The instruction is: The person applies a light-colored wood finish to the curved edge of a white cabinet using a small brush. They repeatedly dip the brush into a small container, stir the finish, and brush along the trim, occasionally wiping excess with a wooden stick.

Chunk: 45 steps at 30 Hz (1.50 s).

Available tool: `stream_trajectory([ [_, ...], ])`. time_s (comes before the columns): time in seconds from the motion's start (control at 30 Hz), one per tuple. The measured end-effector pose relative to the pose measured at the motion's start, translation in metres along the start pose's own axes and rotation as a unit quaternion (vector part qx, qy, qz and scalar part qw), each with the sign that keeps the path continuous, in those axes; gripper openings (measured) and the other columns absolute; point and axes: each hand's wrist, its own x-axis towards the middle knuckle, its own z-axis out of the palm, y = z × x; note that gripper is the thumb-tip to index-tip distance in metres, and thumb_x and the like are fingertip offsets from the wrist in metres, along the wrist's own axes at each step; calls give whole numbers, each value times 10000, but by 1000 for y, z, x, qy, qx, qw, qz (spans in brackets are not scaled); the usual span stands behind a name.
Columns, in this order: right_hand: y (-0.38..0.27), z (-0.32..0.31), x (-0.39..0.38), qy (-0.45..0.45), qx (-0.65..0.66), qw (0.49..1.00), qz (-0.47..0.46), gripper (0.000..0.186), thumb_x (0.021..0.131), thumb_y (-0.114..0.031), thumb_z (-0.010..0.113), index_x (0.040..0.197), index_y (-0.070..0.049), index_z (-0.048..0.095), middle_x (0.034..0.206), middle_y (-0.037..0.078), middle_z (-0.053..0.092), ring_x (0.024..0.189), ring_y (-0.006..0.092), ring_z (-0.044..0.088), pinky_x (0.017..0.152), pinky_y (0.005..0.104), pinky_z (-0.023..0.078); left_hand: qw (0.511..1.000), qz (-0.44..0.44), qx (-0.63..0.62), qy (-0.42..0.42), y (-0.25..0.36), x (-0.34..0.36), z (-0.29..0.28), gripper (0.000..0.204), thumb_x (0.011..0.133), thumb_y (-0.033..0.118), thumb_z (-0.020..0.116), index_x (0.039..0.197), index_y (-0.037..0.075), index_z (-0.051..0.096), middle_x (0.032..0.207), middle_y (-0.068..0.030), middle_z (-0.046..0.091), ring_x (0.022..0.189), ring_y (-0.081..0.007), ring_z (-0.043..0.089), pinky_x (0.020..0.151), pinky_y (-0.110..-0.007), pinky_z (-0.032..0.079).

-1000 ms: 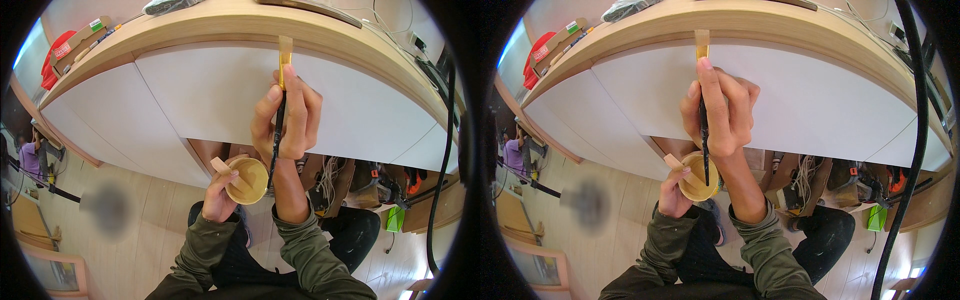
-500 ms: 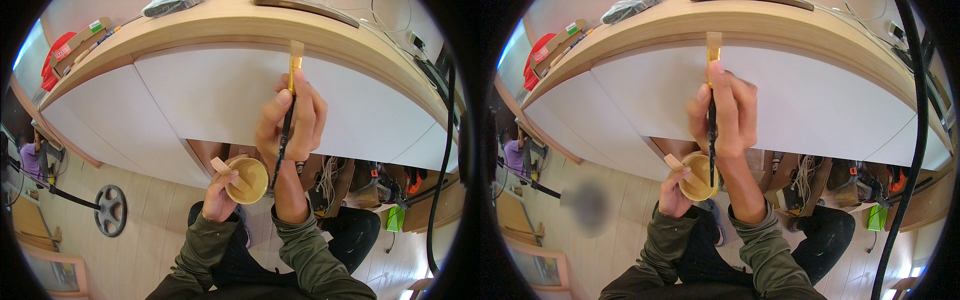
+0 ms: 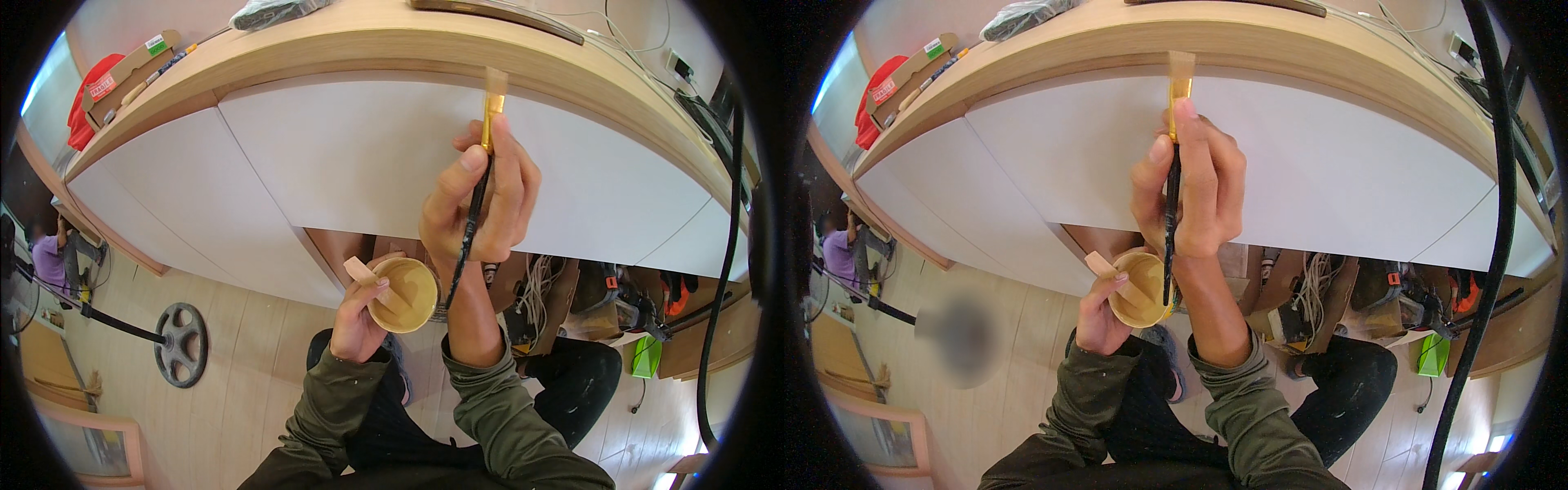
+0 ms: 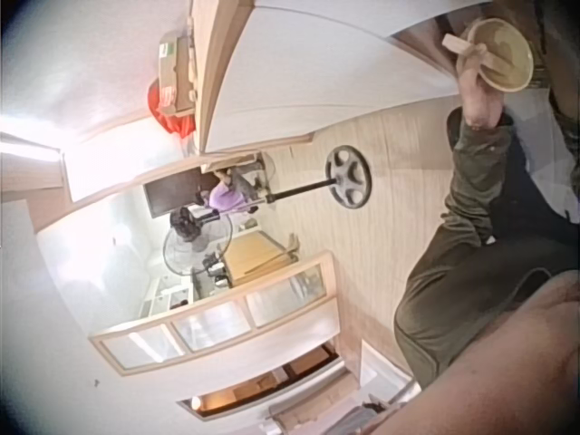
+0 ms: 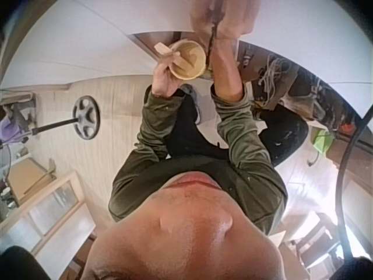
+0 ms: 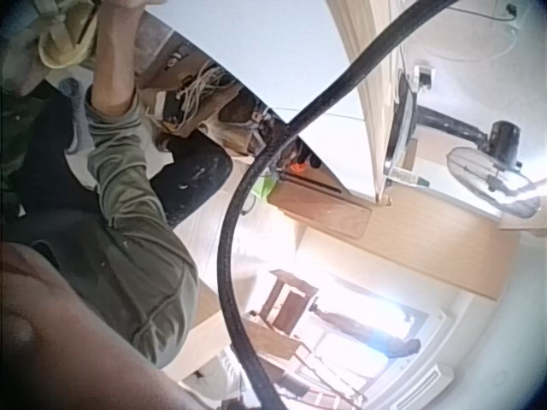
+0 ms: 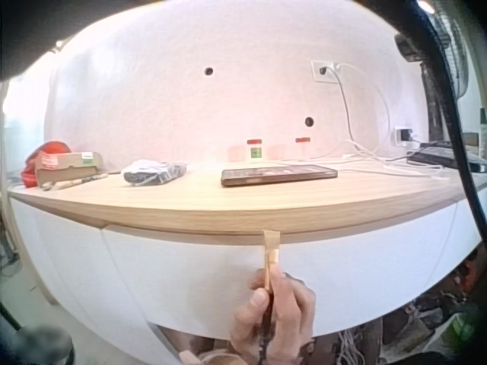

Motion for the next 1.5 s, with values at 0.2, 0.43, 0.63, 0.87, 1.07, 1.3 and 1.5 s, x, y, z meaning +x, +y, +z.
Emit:
stream_trajectory([
  [0.2, -2, -3, 0, -2, 0, 1000, 10, 267, 882, 59, 624, 1143, 120, 632, 936, 169, 632, 718, 216, 648, 611, 284, 545, 1000, 0, 0, -3, -1, 1, -2, 471, 952, 139, 506, 1378, -48, 434, 1316, -150, 553, 1229, -233, 539, 1048, -369, 442],
  [0.43, 1, -1, -2, -51, 44, 996, -55, 271, 899, 33, 608, 1165, 83, 631, 902, 166, 675, 751, 218, 638, 654, 304, 509, 1000, 1, -2, 0, -1, 1, -1, 466, 952, 140, 507, 1376, -41, 437, 1309, -148, 562, 1220, -233, 552, 1040, -370, 452],
  [0.63, 1, 10, -4, -42, 3, 996, -83, 372, 752, 22, 693, 1122, -17, 715, 890, 15, 648, 682, 132, 586, 678, 285, 335, 1000, -1, -6, 2, 1, -1, 2, 465, 953, 138, 503, 1376, -41, 430, 1307, -154, 562, 1220, -235, 554, 1040, -372, 455],
  [0.87, -1, 15, -4, -46, -20, 993, -110, 445, 679, 15, 713, 1120, -43, 728, 874, 3, 640, 665, 117, 580, 680, 283, 316, 1000, 8, -4, 2, 2, -2, -2, 468, 951, 138, 501, 1377, -39, 425, 1313, -154, 553, 1223, -238, 547, 1041, -371, 453],
  [1.07, -1, 16, -3, -47, -26, 992, -114, 441, 689, 17, 712, 1126, -43, 726, 867, 2, 638, 669, 118, 589, 677, 281, 316, 1000, 6, -3, 3, 3, -3, -2, 467, 949, 139, 501, 1374, -40, 431, 1307, -157, 553, 1218, -240, 547, 1041, -370, 451],
  [1.3, -1, 16, -4, -52, -31, 992, -109, 399, 734, 9, 705, 1131, -29, 720, 868, 10, 643, 674, 124, 595, 672, 282, 328, 1000, 5, -7, 10, 3, -4, -1, 456, 949, 138, 511, 1364, -38, 451, 1284, -142, 571, 1192, -239, 562, 1028, -379, 451],
  [1.5, -8, 6, -2, -105, -32, 991, -78, 301, 863, 23, 653, 1163, 34, 675, 911, 91, 711, 773, 156, 628, 767, 298, 410, 1000, 6, -8, 3, 3, -4, -2, 465, 951, 133, 500, 1374, -46, 429, 1310, -160, 551, 1222, -242, 544, 1046, -373, 444],
])
